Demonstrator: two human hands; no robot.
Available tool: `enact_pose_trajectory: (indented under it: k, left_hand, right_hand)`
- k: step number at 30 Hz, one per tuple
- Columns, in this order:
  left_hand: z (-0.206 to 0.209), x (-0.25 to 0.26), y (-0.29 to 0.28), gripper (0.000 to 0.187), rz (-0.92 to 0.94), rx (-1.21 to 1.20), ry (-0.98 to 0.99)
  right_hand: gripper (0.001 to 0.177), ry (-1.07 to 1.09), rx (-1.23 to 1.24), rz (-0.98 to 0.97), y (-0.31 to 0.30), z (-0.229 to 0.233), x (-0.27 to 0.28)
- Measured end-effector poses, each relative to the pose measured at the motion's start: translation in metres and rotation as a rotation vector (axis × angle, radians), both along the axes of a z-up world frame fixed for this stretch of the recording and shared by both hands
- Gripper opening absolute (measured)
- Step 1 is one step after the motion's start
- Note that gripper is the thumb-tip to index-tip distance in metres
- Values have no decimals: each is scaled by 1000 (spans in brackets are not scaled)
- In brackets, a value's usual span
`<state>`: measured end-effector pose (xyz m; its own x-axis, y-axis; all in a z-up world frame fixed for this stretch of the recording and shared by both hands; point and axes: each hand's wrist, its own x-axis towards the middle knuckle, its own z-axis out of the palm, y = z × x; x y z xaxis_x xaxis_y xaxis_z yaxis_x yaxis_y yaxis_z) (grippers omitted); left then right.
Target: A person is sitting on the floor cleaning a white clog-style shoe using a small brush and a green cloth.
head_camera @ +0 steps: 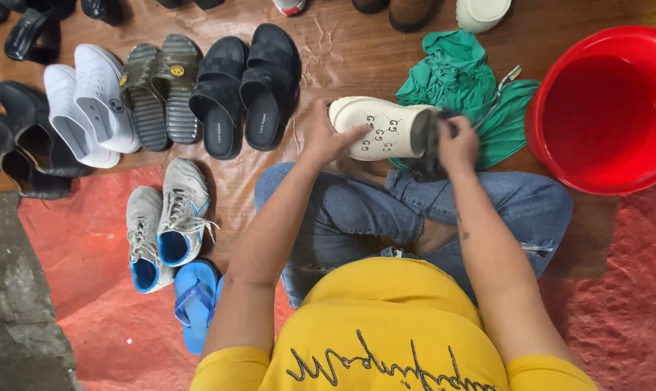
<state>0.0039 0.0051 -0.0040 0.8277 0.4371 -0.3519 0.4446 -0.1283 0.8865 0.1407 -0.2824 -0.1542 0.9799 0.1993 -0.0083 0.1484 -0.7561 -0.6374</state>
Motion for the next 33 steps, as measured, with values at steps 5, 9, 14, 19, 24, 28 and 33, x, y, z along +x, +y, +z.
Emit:
enact_pose_trajectory:
  k: [5,9,14,19,24,28,33]
  left_hand:
    - [-10,5,0,87,41,-32,-1]
    - [-8,2,0,93,65,-43,-14]
    - [-13,1,-1,92,75,-27,-42]
    - [-19,3,-2,94,88,23,-68]
    - [-45,5,6,83,96,-64,-205]
    - [-51,0,8,66,127,-157,-299]
    - [-34,-1,4,58,-2,210,-231]
  right_hand:
    - [23,-78,-122,82,1,3,-14]
    - [44,-110,-113,-217,1,17,-9]
    - [52,-370,-91,106,5,25,-28]
    - [46,-244,-156,548,-2,43,-67]
    - [26,-126,-72,400,6,52,-59]
    - [19,-141,34,356,5,71,-47]
    - [12,-253,252,233,12,80,-14]
